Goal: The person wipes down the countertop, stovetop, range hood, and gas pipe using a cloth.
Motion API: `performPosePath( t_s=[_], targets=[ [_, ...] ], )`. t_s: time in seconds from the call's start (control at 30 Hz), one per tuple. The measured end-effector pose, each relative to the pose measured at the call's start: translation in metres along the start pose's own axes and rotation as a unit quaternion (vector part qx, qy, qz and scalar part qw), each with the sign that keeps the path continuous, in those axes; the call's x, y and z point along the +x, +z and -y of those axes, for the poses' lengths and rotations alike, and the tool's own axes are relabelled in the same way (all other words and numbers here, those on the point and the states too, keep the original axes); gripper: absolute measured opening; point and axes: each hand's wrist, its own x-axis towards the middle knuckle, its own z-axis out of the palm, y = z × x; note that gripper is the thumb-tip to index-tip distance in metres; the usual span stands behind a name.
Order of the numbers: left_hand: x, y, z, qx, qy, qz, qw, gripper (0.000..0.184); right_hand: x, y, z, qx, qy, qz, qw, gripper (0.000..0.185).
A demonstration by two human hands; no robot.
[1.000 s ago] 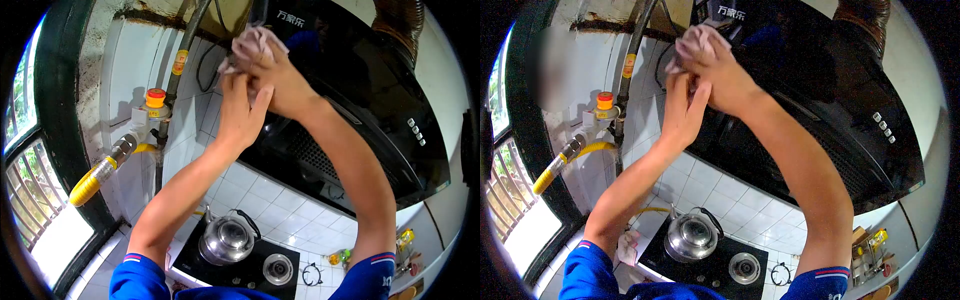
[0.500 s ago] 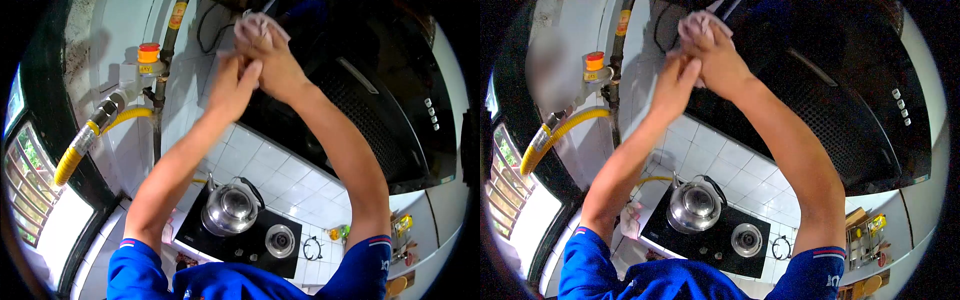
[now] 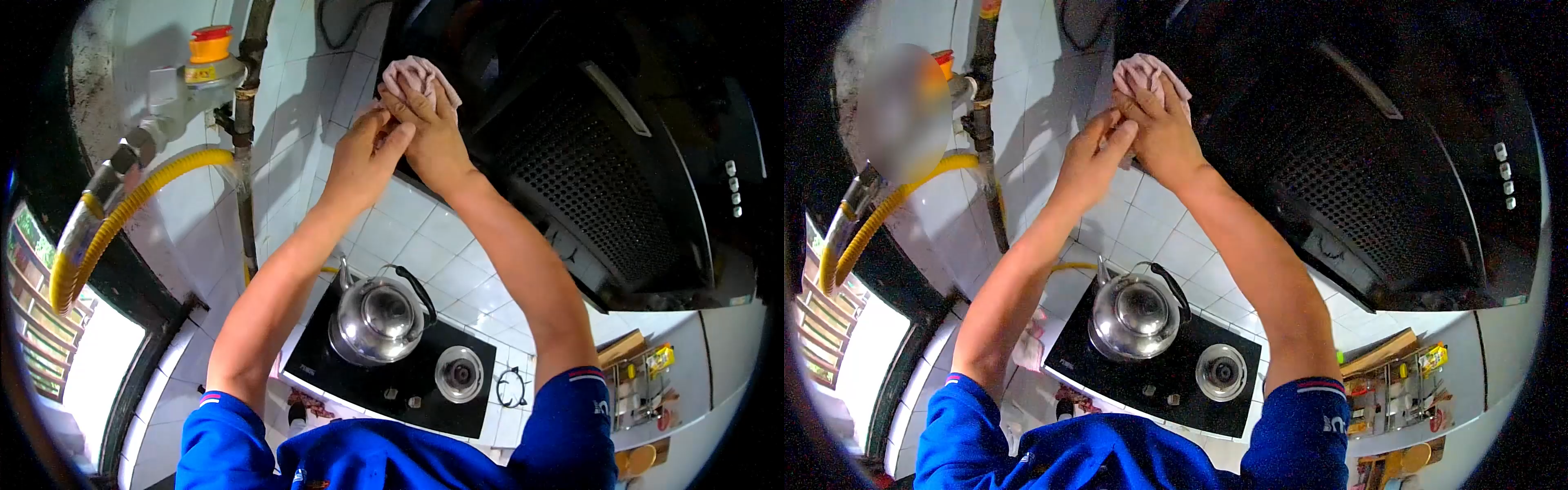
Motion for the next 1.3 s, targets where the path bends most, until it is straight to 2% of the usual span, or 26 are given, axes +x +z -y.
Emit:
performPosePath(
  t_s=[0.03, 0.07, 0.1, 0.13, 0.23, 0.3, 0.33, 0.37, 0.43, 0.47, 0.5, 0.57, 0.6, 0.67, 0.7, 0.77, 0.8, 0.83, 0.9, 0.93, 0.97, 1.03, 1.07, 1.1, 1.17, 1.3],
  targets=[
    [-0.002, 0.000, 0.009, -0.026, -0.017, 0.001, 1.000, 0.047, -0.013, 0.013, 0.004, 0.005, 0.004, 0.004, 1.000, 0.044],
    [-0.008, -0.001, 0.019, 0.065, -0.083, 0.046, 0.993, 0.044, -0.031, 0.035, 0.011, -0.011, 0.012, 0.024, 1.000, 0.046],
    [-0.018, 0.001, 0.027, 0.068, -0.086, 0.043, 0.993, 0.044, -0.045, 0.056, 0.017, -0.028, 0.016, 0.041, 0.999, 0.049],
    [-0.033, 0.003, 0.030, 0.042, -0.125, 0.055, 0.990, 0.044, -0.053, 0.060, 0.018, 0.030, 0.019, 0.032, 0.999, 0.054],
    [-0.038, 0.002, 0.026, 0.048, -0.190, 0.098, 0.976, 0.045, -0.044, 0.057, 0.019, 0.028, -0.022, 0.054, 0.998, 0.056],
    [-0.028, 0.009, 0.025, -0.035, -0.023, -0.037, 0.998, 0.044, -0.019, 0.032, 0.016, 0.024, -0.020, 0.044, 0.999, 0.053],
    [-0.021, 0.014, 0.013, -0.044, 0.007, -0.093, 0.995, 0.046, -0.011, 0.032, 0.014, 0.022, -0.004, 0.020, 1.000, 0.053],
    [-0.017, 0.016, 0.016, -0.049, 0.006, -0.086, 0.995, 0.046, -0.008, 0.034, 0.014, 0.019, 0.015, -0.002, 1.000, 0.054],
    [-0.010, 0.010, 0.023, -0.111, -0.133, 0.008, 0.985, 0.049, -0.030, 0.049, 0.020, 0.007, 0.057, 0.029, 0.998, 0.057],
    [-0.014, 0.013, 0.049, -0.070, -0.182, 0.072, 0.978, 0.053, -0.050, 0.064, 0.019, 0.007, 0.037, 0.100, 0.994, 0.059],
    [-0.034, 0.025, 0.042, -0.051, -0.161, 0.049, 0.984, 0.053, -0.073, 0.070, 0.017, -0.024, -0.004, 0.077, 0.997, 0.063],
    [-0.049, 0.036, 0.050, 0.001, -0.122, 0.076, 0.990, 0.064, -0.088, 0.072, 0.005, 0.126, 0.007, 0.078, 0.989, 0.063],
    [-0.049, 0.038, 0.033, 0.000, -0.123, 0.083, 0.989, 0.064, -0.086, 0.060, 0.004, 0.125, 0.013, 0.080, 0.989, 0.063],
    [-0.039, 0.041, -0.018, 0.046, -0.095, -0.002, 0.994, 0.062, -0.057, 0.015, -0.002, 0.105, 0.014, 0.015, 0.994, 0.060],
    [-0.035, 0.043, -0.021, 0.045, -0.094, 0.001, 0.995, 0.062, -0.046, 0.000, -0.003, 0.108, 0.038, -0.029, 0.993, 0.054],
    [-0.026, 0.045, -0.022, 0.015, 0.073, -0.079, 0.994, 0.058, -0.029, -0.021, -0.014, 0.049, 0.011, -0.064, 0.997, 0.049],
    [-0.026, 0.052, -0.022, 0.032, 0.118, -0.088, 0.989, 0.054, -0.033, -0.022, -0.015, 0.048, 0.004, -0.062, 0.997, 0.042],
    [-0.032, 0.056, -0.018, 0.033, 0.114, -0.083, 0.989, 0.054, -0.044, -0.019, -0.011, 0.050, 0.010, -0.060, 0.997, 0.042],
    [-0.045, 0.066, 0.005, 0.025, -0.086, -0.011, 0.996, 0.055, -0.077, 0.006, -0.001, 0.163, 0.045, -0.039, 0.985, 0.036],
    [-0.052, 0.069, 0.016, 0.008, -0.069, 0.009, 0.998, 0.056, -0.089, 0.013, 0.001, 0.091, 0.027, 0.017, 0.995, 0.031],
    [-0.059, 0.071, 0.025, 0.010, -0.067, 0.011, 0.998, 0.056, -0.098, 0.022, -0.003, 0.090, 0.029, 0.015, 0.995, 0.031],
    [-0.066, 0.078, 0.018, 0.027, 0.013, -0.021, 0.999, 0.062, -0.095, 0.007, -0.003, 0.089, 0.016, 0.028, 0.995, 0.028],
    [-0.066, 0.079, 0.011, 0.004, -0.007, -0.037, 0.999, 0.065, -0.088, 0.010, -0.004, 0.105, 0.036, -0.011, 0.994, 0.026],
    [-0.065, 0.081, 0.004, 0.002, -0.014, -0.028, 1.000, 0.065, -0.081, -0.013, -0.007, 0.036, -0.016, 0.009, 0.999, 0.022],
    [-0.059, 0.086, -0.004, 0.012, -0.016, -0.037, 0.999, 0.067, -0.089, -0.010, -0.011, 0.036, -0.020, 0.023, 0.999, 0.020],
    [-0.078, 0.114, 0.003, 0.004, -0.025, 0.025, 0.999, 0.069, -0.127, -0.034, -0.019, 0.012, -0.011, 0.030, 0.999, 0.018]
  ],
)
